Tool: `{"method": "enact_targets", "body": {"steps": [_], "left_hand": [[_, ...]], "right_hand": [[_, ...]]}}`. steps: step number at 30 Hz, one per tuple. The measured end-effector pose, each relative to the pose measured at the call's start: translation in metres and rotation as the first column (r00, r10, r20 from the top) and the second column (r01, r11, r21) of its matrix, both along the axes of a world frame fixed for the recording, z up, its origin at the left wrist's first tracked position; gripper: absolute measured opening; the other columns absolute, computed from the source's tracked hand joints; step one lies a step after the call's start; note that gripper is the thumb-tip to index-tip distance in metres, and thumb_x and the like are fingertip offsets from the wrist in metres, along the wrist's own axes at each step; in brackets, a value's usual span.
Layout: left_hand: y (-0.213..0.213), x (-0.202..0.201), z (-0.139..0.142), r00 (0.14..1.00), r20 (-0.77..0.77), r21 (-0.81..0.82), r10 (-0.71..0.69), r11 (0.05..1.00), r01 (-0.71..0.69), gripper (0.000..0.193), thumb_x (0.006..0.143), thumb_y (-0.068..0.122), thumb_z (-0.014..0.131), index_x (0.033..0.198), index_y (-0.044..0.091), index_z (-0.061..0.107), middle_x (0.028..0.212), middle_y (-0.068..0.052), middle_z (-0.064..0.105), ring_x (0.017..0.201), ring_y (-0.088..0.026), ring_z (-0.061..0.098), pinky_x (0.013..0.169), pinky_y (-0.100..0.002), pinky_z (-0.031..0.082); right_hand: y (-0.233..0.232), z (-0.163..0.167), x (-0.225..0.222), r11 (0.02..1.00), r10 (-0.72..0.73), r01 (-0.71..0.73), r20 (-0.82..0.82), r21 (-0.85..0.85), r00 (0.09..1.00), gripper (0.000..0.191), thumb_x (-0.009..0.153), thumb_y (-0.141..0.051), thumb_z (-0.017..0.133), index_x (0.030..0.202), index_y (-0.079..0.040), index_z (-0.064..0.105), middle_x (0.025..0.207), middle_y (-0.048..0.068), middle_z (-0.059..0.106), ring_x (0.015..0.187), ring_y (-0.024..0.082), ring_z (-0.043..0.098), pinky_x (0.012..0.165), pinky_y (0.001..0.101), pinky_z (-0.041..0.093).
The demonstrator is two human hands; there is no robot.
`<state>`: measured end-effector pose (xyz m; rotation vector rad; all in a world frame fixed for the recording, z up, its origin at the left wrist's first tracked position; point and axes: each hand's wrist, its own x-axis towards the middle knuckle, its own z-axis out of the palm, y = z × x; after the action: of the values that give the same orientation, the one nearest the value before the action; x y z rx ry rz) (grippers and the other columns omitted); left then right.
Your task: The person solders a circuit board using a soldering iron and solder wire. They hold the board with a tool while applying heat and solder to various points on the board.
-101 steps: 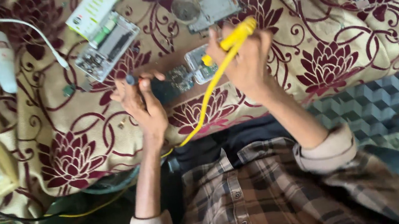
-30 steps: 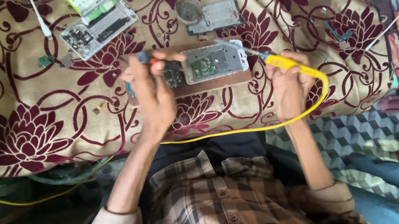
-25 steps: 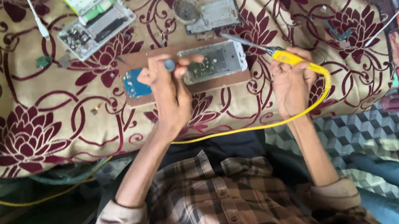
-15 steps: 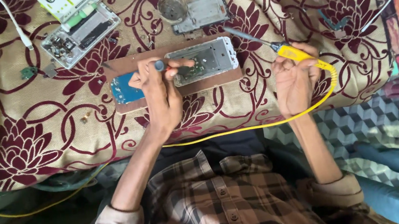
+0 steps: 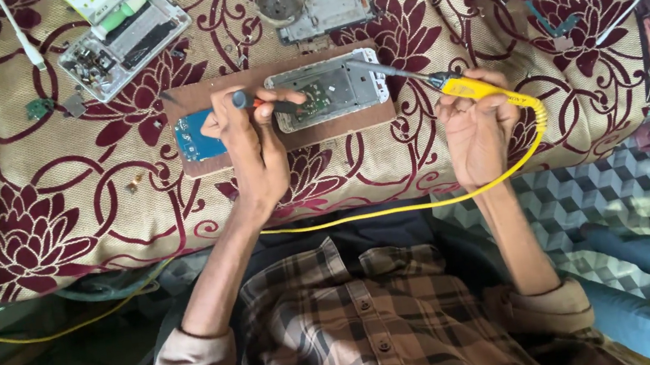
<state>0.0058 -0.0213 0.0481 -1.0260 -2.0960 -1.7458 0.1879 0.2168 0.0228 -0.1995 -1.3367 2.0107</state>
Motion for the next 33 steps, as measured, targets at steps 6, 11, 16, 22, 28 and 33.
{"method": "enact_targets", "body": {"steps": [6, 11, 16, 22, 28, 33], "left_hand": [[-0.001, -0.003, 0.0, 1.0, 0.022, -0.004, 0.001, 1.0, 0.0, 0.012, 0.115, 0.009, 0.041, 0.112, 0.005, 0.051, 0.096, -0.001, 0.077, 0.086, -0.018, 0.047, 0.091, -0.037, 0.028], [0.001, -0.002, -0.007, 0.998, 0.039, 0.061, -0.052, 0.997, 0.049, 0.013, 0.117, 0.01, 0.039, 0.114, 0.005, 0.05, 0.099, -0.004, 0.076, 0.092, -0.017, 0.055, 0.093, -0.036, 0.034], [0.004, -0.004, -0.009, 1.0, 0.018, 0.109, 0.023, 0.994, -0.025, 0.015, 0.117, 0.008, 0.034, 0.114, 0.005, 0.048, 0.103, -0.008, 0.071, 0.095, -0.017, 0.063, 0.09, -0.034, 0.038], [-0.001, 0.0, 0.0, 0.988, 0.126, 0.114, 0.09, 0.988, -0.104, 0.01, 0.117, 0.01, 0.037, 0.112, 0.006, 0.046, 0.103, -0.004, 0.077, 0.085, -0.016, 0.054, 0.09, -0.033, 0.038], [-0.003, 0.003, 0.002, 0.992, -0.029, 0.035, 0.122, 0.992, -0.121, 0.008, 0.114, 0.005, 0.037, 0.114, 0.004, 0.045, 0.105, -0.004, 0.077, 0.085, -0.019, 0.054, 0.092, -0.037, 0.032], [-0.001, 0.004, -0.004, 0.99, -0.097, 0.01, 0.105, 0.995, -0.104, 0.021, 0.106, -0.006, 0.04, 0.124, 0.004, 0.043, 0.104, -0.009, 0.073, 0.087, -0.025, 0.053, 0.09, -0.038, 0.036]], "right_hand": [[-0.007, -0.006, -0.002, 0.998, 0.061, -0.061, -0.008, 0.02, 0.998, 0.038, 0.112, -0.031, 0.061, 0.136, -0.003, 0.053, 0.108, 0.009, 0.067, 0.092, 0.016, 0.06, 0.088, 0.0303, 0.049], [-0.01, -0.005, -0.007, 0.991, 0.094, -0.096, -0.025, -0.097, 0.995, 0.026, 0.117, -0.023, 0.062, 0.129, -0.001, 0.055, 0.089, 0.003, 0.06, 0.081, 0.01, 0.055, 0.081, 0.0285, 0.046], [-0.017, -0.004, -0.01, 0.984, -0.092, 0.101, 0.07, -0.149, 0.993, 0.041, 0.111, -0.043, 0.051, 0.119, -0.004, 0.057, 0.09, 0.005, 0.06, 0.079, 0.013, 0.056, 0.072, 0.0308, 0.048], [-0.023, -0.011, -0.021, 0.959, -0.265, 0.269, 0.058, -0.083, 0.962, 0.043, 0.111, -0.048, 0.052, 0.107, -0.005, 0.054, 0.075, 0.005, 0.055, 0.063, 0.015, 0.051, 0.061, 0.0302, 0.044], [-0.025, -0.023, -0.038, 0.936, -0.349, 0.35, 0.019, -0.033, 0.937, 0.046, 0.11, -0.049, 0.054, 0.102, -0.004, 0.054, 0.062, 0.001, 0.042, 0.053, 0.013, 0.044, 0.053, 0.0289, 0.038], [-0.02, -0.027, -0.039, 0.926, -0.374, 0.373, -0.01, -0.066, 0.927, 0.045, 0.11, -0.048, 0.054, 0.105, -0.004, 0.052, 0.06, 0.0, 0.039, 0.056, 0.012, 0.043, 0.055, 0.0293, 0.039]]}}
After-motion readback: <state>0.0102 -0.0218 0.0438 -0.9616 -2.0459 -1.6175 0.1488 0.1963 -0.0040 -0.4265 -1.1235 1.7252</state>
